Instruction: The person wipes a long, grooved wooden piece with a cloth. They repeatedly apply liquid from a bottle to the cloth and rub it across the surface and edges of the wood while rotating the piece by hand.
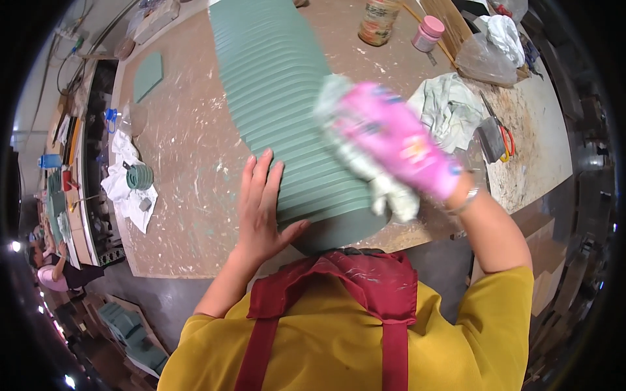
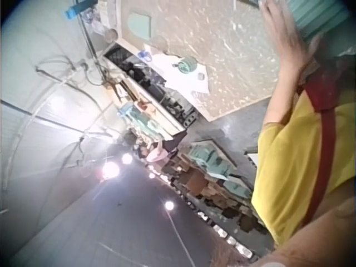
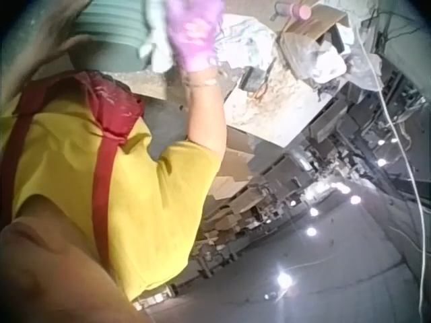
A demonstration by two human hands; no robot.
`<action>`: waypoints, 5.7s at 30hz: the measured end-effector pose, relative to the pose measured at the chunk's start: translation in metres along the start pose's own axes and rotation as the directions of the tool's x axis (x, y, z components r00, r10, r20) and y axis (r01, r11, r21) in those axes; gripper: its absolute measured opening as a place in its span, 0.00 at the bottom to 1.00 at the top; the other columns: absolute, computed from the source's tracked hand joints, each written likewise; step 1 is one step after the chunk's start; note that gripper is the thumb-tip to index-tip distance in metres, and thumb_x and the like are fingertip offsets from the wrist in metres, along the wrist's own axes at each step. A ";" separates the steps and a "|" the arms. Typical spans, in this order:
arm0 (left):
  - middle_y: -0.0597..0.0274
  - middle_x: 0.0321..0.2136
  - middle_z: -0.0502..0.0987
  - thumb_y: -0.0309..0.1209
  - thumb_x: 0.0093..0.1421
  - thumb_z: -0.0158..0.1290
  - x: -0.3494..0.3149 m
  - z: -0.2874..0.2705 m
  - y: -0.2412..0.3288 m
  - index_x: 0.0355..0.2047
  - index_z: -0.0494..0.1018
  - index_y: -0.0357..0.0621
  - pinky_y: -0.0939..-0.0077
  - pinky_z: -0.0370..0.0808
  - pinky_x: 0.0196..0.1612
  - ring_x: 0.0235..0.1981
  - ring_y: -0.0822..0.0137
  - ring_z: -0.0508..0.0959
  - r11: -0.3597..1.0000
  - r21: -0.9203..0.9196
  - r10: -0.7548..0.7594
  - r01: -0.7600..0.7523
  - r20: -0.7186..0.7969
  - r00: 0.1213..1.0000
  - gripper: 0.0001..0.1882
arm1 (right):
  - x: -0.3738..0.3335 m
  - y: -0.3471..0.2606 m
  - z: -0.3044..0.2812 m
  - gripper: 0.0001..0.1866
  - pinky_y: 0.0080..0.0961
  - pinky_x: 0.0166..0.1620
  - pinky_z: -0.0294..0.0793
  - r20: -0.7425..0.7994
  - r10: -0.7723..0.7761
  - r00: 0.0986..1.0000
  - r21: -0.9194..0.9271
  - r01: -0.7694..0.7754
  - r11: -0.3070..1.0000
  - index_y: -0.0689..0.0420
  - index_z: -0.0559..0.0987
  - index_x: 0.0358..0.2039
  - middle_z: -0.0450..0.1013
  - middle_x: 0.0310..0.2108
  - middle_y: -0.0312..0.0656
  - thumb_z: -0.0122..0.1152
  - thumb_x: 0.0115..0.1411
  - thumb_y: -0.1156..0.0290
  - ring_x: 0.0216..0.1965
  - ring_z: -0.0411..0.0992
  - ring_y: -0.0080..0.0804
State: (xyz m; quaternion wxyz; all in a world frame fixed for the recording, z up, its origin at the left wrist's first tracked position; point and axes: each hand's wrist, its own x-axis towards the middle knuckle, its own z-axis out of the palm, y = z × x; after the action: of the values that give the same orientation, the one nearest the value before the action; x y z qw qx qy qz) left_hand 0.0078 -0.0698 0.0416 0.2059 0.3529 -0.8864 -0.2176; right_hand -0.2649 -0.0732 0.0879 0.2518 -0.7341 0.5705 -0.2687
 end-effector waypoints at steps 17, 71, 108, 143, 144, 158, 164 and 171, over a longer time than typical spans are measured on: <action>0.45 0.62 0.53 0.49 0.44 0.61 0.002 -0.001 -0.001 0.61 0.54 0.36 0.48 0.52 0.63 0.62 0.40 0.52 0.999 0.030 -0.026 0.025 0.056 0.998 0.49 | 0.033 -0.024 0.045 0.16 0.38 0.42 0.72 0.082 -0.370 0.926 -0.178 0.379 0.908 0.57 0.73 0.44 0.71 0.41 0.48 0.58 0.54 0.68 0.40 0.72 0.46; 0.52 0.64 0.50 0.47 0.68 0.29 0.091 0.053 -0.130 0.65 0.44 0.37 0.67 0.49 0.65 0.65 0.59 0.52 0.403 -0.915 -0.596 -0.025 -0.283 0.752 0.32 | 0.153 -0.020 0.045 0.14 0.20 0.40 0.77 -0.259 -0.290 0.921 0.453 0.381 0.806 0.62 0.73 0.44 0.74 0.40 0.42 0.51 0.63 0.65 0.39 0.75 0.28; 0.60 0.55 0.66 0.45 0.64 0.39 0.087 0.061 -0.124 0.62 0.54 0.42 0.69 0.61 0.58 0.57 0.64 0.65 0.323 -0.870 -0.652 0.373 0.081 0.754 0.30 | 0.232 -0.034 0.123 0.25 0.34 0.52 0.68 0.277 -0.364 0.889 0.036 0.369 0.929 0.56 0.70 0.51 0.73 0.41 0.47 0.56 0.58 0.54 0.44 0.71 0.40; 0.54 0.46 0.75 0.40 0.59 0.50 0.304 -0.064 -0.134 0.47 0.73 0.47 0.63 0.68 0.52 0.49 0.52 0.72 0.959 0.282 0.034 0.029 -0.216 0.976 0.18 | 0.126 0.026 0.058 0.34 0.43 0.65 0.45 -0.147 -0.223 0.964 -0.306 0.170 0.937 0.51 0.66 0.59 0.56 0.63 0.45 0.53 0.56 0.44 0.65 0.50 0.46; 0.54 0.50 0.72 0.42 0.58 0.50 0.310 -0.032 -0.145 0.49 0.71 0.50 0.59 0.66 0.54 0.52 0.50 0.69 0.903 0.430 0.079 -0.011 -0.139 0.987 0.20 | 0.128 0.023 0.058 0.34 0.43 0.65 0.45 -0.131 -0.222 0.966 -0.297 0.176 0.939 0.49 0.67 0.59 0.56 0.63 0.45 0.53 0.56 0.44 0.65 0.50 0.47; 0.48 0.44 0.75 0.48 0.60 0.47 0.351 -0.066 -0.145 0.47 0.74 0.47 0.60 0.67 0.53 0.49 0.51 0.72 0.944 0.327 0.007 0.048 -0.166 0.986 0.23 | 0.127 0.026 0.056 0.33 0.44 0.65 0.47 -0.165 -0.195 0.967 -0.262 0.148 0.954 0.48 0.69 0.57 0.58 0.62 0.45 0.55 0.55 0.45 0.65 0.52 0.46; 0.48 0.52 0.70 0.47 0.61 0.46 0.306 -0.060 -0.229 0.51 0.72 0.50 0.57 0.66 0.55 0.53 0.48 0.69 0.911 0.412 0.108 0.002 -0.242 0.964 0.23 | 0.126 0.022 0.049 0.33 0.44 0.65 0.47 -0.151 -0.198 0.969 -0.249 0.157 0.956 0.49 0.69 0.57 0.58 0.62 0.45 0.57 0.54 0.46 0.65 0.52 0.46; 0.46 0.42 0.76 0.45 0.58 0.48 0.310 -0.135 -0.188 0.47 0.73 0.44 0.60 0.70 0.50 0.44 0.49 0.75 0.886 0.331 -0.237 0.326 -0.281 0.930 0.22 | 0.127 0.022 0.051 0.32 0.45 0.64 0.49 -0.163 -0.188 0.969 -0.231 0.148 0.962 0.51 0.70 0.56 0.59 0.61 0.45 0.59 0.53 0.48 0.64 0.53 0.46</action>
State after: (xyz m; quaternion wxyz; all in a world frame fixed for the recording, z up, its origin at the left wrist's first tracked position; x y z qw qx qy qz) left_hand -0.0276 -0.4478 0.1182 0.2038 0.5340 -0.8200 -0.0304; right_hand -0.2198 -0.1983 0.0491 0.0928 -0.7752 0.5527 -0.2915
